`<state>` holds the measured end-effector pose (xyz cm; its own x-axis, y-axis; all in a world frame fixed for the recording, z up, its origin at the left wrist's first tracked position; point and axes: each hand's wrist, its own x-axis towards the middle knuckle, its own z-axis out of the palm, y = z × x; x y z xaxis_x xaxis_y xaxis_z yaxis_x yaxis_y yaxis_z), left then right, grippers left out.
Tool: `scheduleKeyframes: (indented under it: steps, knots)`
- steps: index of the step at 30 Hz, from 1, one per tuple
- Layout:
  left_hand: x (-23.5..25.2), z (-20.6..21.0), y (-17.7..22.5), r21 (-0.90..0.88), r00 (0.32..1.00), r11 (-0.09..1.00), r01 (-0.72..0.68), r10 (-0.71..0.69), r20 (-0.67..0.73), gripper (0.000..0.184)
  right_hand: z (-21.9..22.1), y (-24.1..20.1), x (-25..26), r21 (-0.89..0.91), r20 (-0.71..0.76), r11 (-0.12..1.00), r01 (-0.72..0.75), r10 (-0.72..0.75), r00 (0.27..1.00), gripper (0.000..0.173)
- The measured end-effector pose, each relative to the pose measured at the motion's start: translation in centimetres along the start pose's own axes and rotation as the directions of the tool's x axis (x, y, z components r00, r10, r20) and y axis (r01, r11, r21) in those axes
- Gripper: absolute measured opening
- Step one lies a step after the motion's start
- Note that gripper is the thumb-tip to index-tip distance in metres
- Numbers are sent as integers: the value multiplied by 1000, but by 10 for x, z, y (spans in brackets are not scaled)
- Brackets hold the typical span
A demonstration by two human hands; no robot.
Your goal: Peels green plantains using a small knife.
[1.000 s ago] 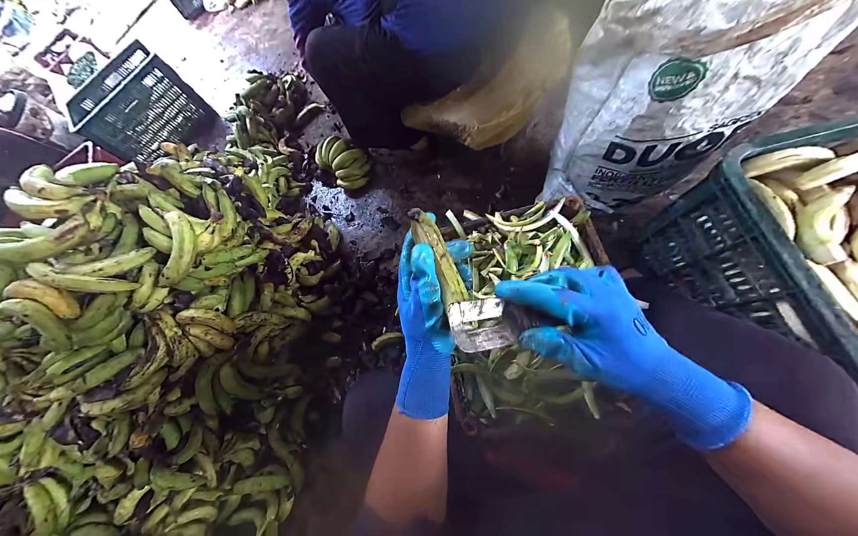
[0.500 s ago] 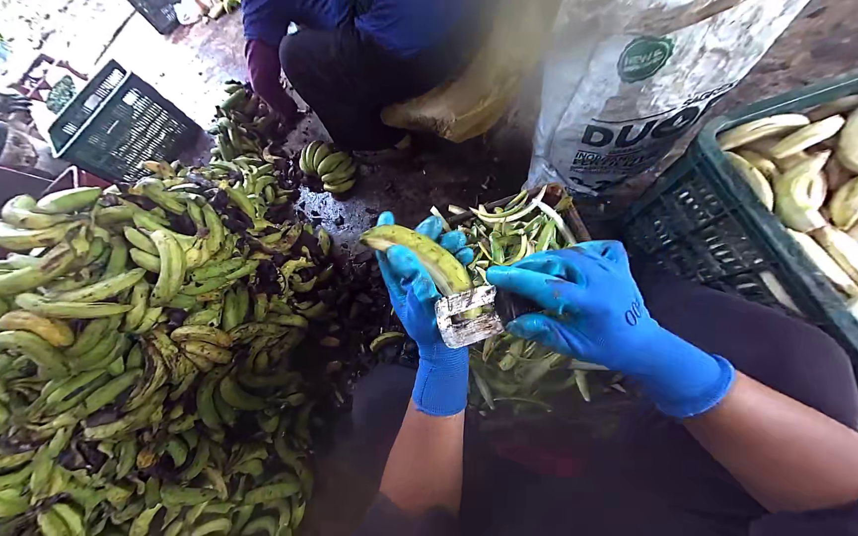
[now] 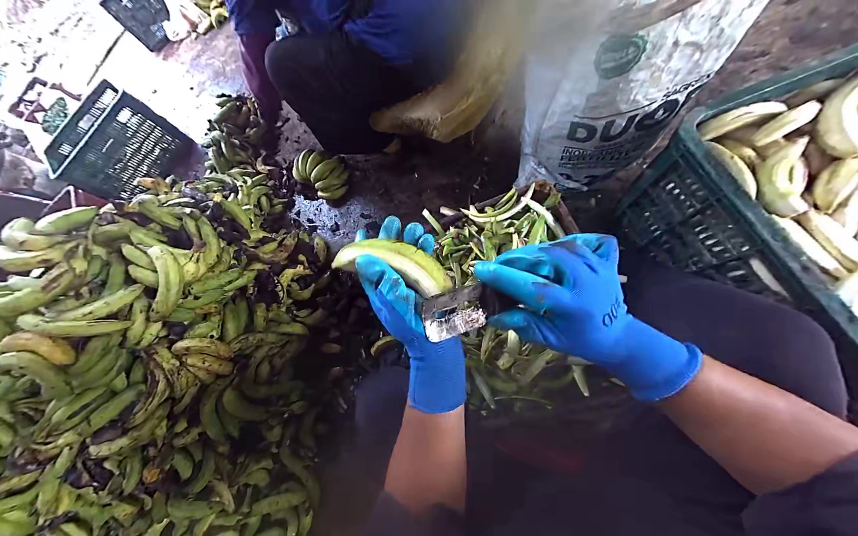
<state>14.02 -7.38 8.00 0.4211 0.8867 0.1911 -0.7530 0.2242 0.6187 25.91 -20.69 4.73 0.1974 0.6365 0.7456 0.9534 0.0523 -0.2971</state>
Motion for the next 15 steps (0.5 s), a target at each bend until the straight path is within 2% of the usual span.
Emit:
scheduleKeyframes:
  steps: [2, 3, 5, 6, 8, 9, 10, 11, 12, 13, 15]
  knots:
    - [-6, 1, 0, 23, 994, 997, 67, -69, 86, 36, -2, 10, 11, 37, 33, 999, -14, 12, 999, 50]
    - [-9, -4, 3, 139, 975, 980, 145, -165, 148, 36, -4, 18, 19, 64, 65, 997, -42, 38, 997, 52]
    - [-10, -17, 15, 438, 900, 849, 295, -401, 172, 35, -5, 34, 32, 104, 113, 991, -83, 71, 991, 55]
    - [-5, -26, 22, 516, 826, 774, 367, -526, 201, 35, -5, 41, 36, 122, 136, 988, -100, 83, 987, 55]
    - [8, -41, 26, 603, 583, 652, 460, -734, 349, 57, -4, 54, 41, 112, 187, 979, -172, 149, 971, 52]
    - [11, -45, 24, 603, 472, 628, 491, -774, 422, 64, -4, 59, 42, 88, 210, 968, -237, 214, 954, 52]
    - [10, -45, 22, 592, 462, 627, 506, -777, 429, 63, -3, 62, 43, 52, 225, 948, -314, 295, 929, 53]
    - [9, -43, 22, 582, 535, 652, 485, -748, 392, 58, -2, 62, 42, 26, 218, 928, -371, 357, 908, 57]
    - [10, -41, 22, 568, 636, 692, 446, -691, 342, 54, -1, 58, 40, 12, 192, 925, -381, 372, 908, 60]
    - [10, -39, 21, 542, 742, 743, 392, -604, 292, 53, 0, 50, 36, 9, 168, 936, -352, 346, 923, 62]
    - [11, -32, 21, 501, 874, 823, 266, -426, 234, 52, 3, 37, 25, 18, 126, 970, -244, 240, 963, 59]
